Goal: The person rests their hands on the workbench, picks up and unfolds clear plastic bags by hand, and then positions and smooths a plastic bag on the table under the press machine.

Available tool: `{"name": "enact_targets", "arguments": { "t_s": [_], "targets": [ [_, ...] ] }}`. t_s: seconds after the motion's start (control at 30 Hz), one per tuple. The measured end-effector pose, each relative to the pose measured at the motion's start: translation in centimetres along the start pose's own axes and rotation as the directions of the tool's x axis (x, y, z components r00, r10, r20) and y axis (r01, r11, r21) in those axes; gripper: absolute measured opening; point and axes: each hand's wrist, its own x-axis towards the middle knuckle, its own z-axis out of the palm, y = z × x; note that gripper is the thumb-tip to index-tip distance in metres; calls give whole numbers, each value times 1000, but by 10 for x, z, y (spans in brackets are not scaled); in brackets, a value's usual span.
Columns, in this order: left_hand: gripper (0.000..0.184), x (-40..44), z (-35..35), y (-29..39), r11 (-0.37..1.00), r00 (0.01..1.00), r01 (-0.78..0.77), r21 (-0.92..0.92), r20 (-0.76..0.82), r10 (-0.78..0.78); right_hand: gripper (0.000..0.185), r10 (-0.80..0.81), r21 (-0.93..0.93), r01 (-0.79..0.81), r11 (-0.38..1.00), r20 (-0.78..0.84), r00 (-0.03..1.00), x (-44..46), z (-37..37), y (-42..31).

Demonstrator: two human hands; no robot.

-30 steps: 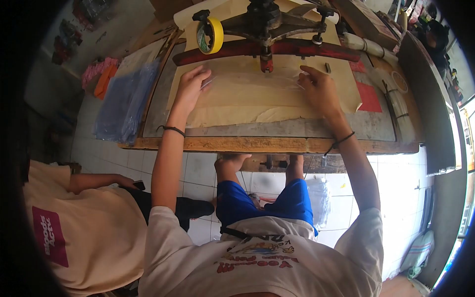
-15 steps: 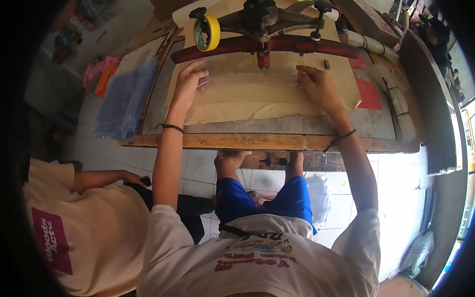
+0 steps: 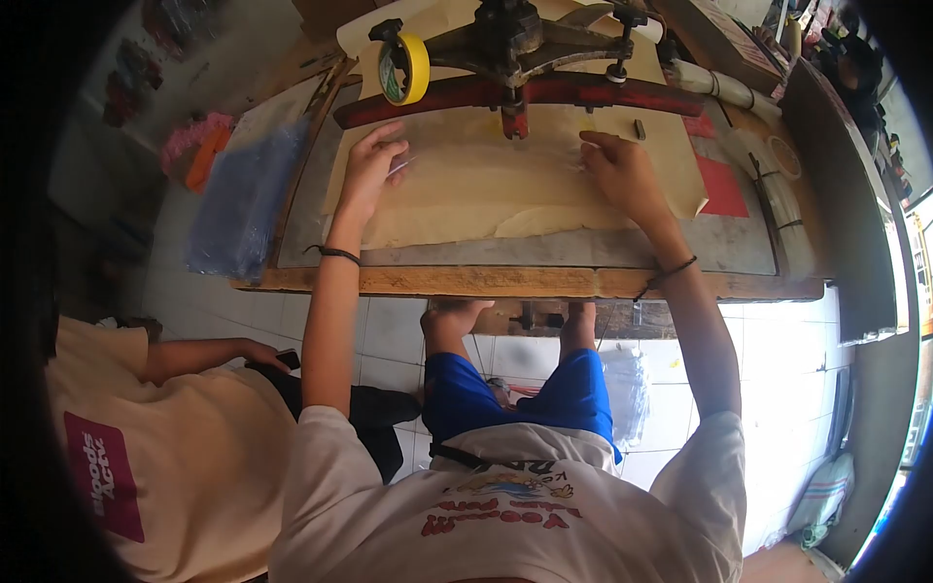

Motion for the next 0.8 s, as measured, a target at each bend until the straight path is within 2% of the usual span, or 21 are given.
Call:
{"name": "enact_targets", "arguments": {
  "t_s": [0.27, 0.37, 0.8],
  "targets": [
    [34, -2, 2, -5, 992, 999, -37, 120, -15, 39, 36, 8, 25, -9, 1000, 32, 999, -6, -6, -11],
    [34, -4, 0, -5, 996, 999, -29, 90, -18, 31, 37, -26, 10, 26, 1000, 47, 999, -4, -6, -5],
    [32, -15, 5, -3, 986, 995, -81, 147, -41, 88, 37, 58, 71, -60, 996, 39, 998, -4, -6, -4]
  ]
}}
